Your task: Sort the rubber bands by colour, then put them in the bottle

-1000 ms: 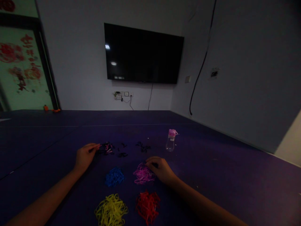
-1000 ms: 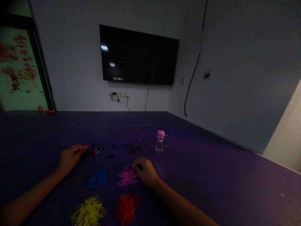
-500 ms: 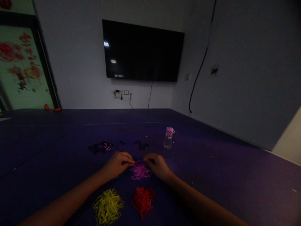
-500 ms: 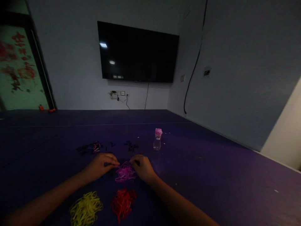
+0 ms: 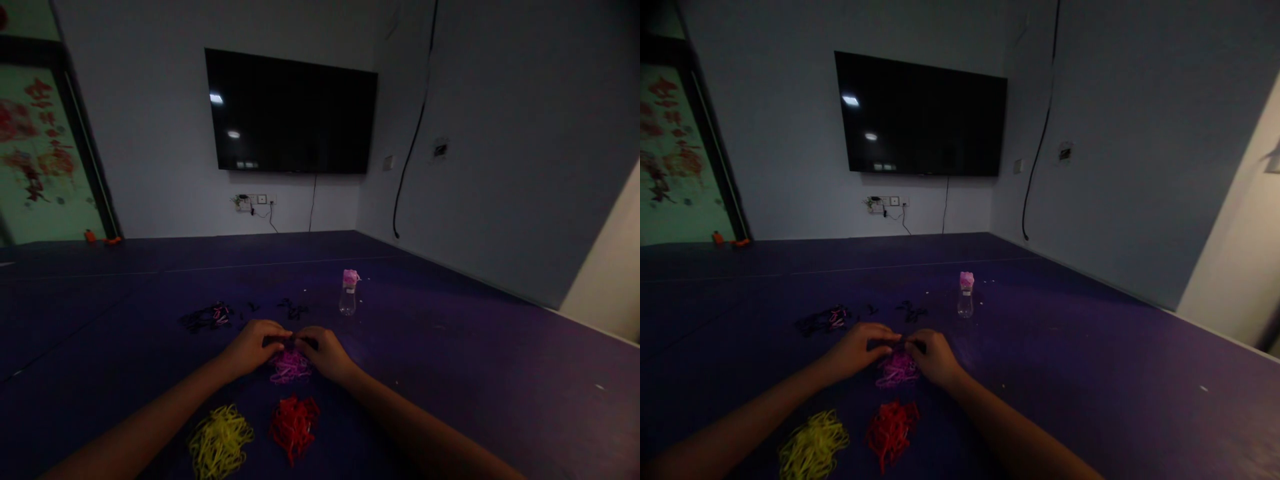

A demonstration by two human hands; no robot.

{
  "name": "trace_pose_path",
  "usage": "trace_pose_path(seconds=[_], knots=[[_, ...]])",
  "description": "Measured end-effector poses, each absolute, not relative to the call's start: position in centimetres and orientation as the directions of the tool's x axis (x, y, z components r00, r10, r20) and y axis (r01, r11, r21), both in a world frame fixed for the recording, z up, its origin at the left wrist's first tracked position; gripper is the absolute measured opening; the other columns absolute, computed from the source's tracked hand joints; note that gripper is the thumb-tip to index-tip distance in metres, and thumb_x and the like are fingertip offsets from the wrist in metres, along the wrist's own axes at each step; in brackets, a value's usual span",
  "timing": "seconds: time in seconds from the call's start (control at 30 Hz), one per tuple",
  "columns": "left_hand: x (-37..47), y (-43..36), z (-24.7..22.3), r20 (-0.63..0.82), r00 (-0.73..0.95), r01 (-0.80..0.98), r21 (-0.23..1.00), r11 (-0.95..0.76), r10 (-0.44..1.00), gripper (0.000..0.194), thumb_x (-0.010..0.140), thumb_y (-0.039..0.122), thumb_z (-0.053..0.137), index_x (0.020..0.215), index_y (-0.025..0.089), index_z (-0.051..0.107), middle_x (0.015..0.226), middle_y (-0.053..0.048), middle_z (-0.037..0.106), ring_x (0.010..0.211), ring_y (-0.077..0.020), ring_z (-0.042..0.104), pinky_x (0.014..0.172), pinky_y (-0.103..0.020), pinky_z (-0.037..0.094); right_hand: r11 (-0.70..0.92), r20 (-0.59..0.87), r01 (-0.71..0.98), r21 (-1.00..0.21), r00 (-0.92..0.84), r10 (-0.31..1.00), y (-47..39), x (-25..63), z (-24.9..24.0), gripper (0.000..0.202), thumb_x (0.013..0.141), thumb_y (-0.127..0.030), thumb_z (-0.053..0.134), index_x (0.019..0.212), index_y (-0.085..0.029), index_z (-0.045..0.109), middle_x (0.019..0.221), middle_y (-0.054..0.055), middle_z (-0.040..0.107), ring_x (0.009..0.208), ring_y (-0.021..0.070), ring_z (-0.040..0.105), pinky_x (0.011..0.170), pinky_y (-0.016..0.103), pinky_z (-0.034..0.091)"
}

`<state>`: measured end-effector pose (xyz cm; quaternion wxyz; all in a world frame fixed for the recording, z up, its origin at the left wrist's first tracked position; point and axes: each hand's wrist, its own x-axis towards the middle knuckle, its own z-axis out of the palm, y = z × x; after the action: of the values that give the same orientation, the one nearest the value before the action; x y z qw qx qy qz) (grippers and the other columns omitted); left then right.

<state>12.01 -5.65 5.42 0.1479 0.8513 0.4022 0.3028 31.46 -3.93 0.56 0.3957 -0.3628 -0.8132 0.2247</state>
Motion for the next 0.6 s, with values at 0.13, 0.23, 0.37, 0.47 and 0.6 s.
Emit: trace_pose_path(seconds=[0.13, 0.23, 0.37, 0.47, 0.6], knots=[[8.9, -4.9, 5.1, 0.565, 0.313, 0.689, 0.418, -0.592, 0.763, 0.023, 0.079, 0.029, 0.051, 0.09, 0.023, 0.071, 0.094, -0.003, 0.072, 0.089, -0.0176, 0.064, 0.085, -0.033, 0.049, 0.653, 0.485, 0.4, -0.644, -0.446, 0.752, -4.5, 31.4, 0.9, 0.028, 0.08, -0.035, 0.059, 0.1, -0.018, 0.068, 0.101, 0.009, 0.068, 0.096, 0.0214, 0.062, 0.087, 0.035, 0.046], [5.4, -4.0, 4.1, 0.696, 0.127, 0.782, 0.368, -0.503, 0.706, 0.029, 0.082, 0.034, 0.044, 0.087, 0.02, 0.07, 0.093, -0.006, 0.071, 0.088, -0.0193, 0.064, 0.084, -0.035, 0.05, 0.658, 0.46, 0.39, -0.644, -0.49, 0.74, -4.7, 31.5, 0.9, 0.04, 0.072, -0.042, 0.068, 0.105, -0.019, 0.067, 0.107, 0.01, 0.066, 0.102, 0.024, 0.06, 0.093, 0.039, 0.043], [0.6, -2.8, 2.4, 0.739, 0.052, 0.87, 0.296, -0.394, 0.671, 0.031, 0.079, 0.035, 0.043, 0.082, 0.019, 0.069, 0.09, -0.008, 0.071, 0.088, -0.0224, 0.064, 0.084, -0.038, 0.05, 0.629, 0.392, 0.335, -0.701, -0.556, 0.733, -4.6, 31.9, 1.1, 0.056, 0.058, -0.042, 0.078, 0.109, -0.021, 0.065, 0.115, 0.009, 0.062, 0.111, 0.0254, 0.055, 0.099, 0.041, 0.039], [-1.6, -1.8, 1.6, 0.705, 0.026, 0.909, 0.279, -0.31, 0.709, 0.033, 0.079, 0.037, 0.042, 0.082, 0.018, 0.069, 0.09, -0.009, 0.071, 0.087, -0.0244, 0.064, 0.083, -0.04, 0.05, 0.596, 0.317, 0.291, -0.749, -0.632, 0.707, -4.3, 32.6, 1.6, 0.064, 0.053, -0.042, 0.08, 0.113, -0.023, 0.063, 0.123, 0.008, 0.058, 0.117, 0.0253, 0.05, 0.103, 0.041, 0.035], [-2.0, -1.2, 1.4, 0.63, 0.055, 0.928, 0.254, -0.273, 0.775, 0.03, 0.075, 0.036, 0.045, 0.078, 0.02, 0.069, 0.087, -0.008, 0.072, 0.086, -0.0249, 0.064, 0.083, -0.039, 0.049, 0.581, 0.245, 0.301, -0.757, -0.693, 0.678, -4.1, 33.3, 2.1, 0.066, 0.054, -0.041, 0.08, 0.115, -0.025, 0.061, 0.129, 0.007, 0.053, 0.121, 0.025, 0.046, 0.105, 0.042, 0.032]])
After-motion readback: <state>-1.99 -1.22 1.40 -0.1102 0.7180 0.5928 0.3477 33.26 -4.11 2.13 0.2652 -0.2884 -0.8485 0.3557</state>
